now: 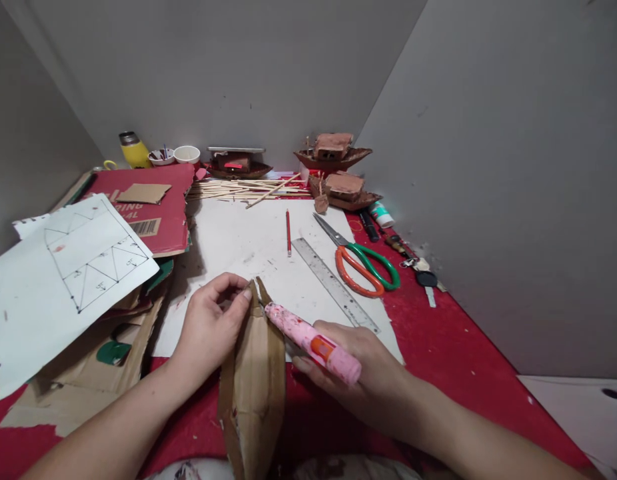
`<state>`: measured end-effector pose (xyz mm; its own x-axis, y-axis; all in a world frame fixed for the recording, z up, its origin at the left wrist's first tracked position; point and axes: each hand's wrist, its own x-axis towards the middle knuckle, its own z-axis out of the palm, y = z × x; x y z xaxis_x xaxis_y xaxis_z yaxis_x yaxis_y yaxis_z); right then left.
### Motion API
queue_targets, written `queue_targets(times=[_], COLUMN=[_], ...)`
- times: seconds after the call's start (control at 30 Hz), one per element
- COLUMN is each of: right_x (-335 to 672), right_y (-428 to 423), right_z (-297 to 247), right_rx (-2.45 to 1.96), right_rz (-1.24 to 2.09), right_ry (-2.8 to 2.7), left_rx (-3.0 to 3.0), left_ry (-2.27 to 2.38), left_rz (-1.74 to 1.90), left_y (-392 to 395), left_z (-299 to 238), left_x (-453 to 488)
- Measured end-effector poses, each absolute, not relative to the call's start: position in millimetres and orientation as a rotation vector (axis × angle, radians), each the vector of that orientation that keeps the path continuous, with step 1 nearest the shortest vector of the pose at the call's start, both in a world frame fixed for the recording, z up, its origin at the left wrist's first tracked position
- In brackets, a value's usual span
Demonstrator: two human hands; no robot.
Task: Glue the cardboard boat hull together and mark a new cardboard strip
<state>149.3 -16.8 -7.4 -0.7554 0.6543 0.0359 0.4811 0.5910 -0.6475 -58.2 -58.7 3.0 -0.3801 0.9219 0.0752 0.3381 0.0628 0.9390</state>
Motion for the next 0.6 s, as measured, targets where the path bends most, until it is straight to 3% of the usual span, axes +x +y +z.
queue_targets(times=[0.37, 0.6], right_x=[152, 156], right_y=[-16, 8], right_z=[-7, -9], right_rx=[-0.919, -1.184], right_rz=[0.879, 0.494], right_ry=[-2.518, -2.475], left_rx=[1.238, 1.263], left_ry=[1.755, 1.755], left_rz=[1.322, 1.296], left_y=[-59, -60], left_z=[1, 1], left_x=[-58, -58])
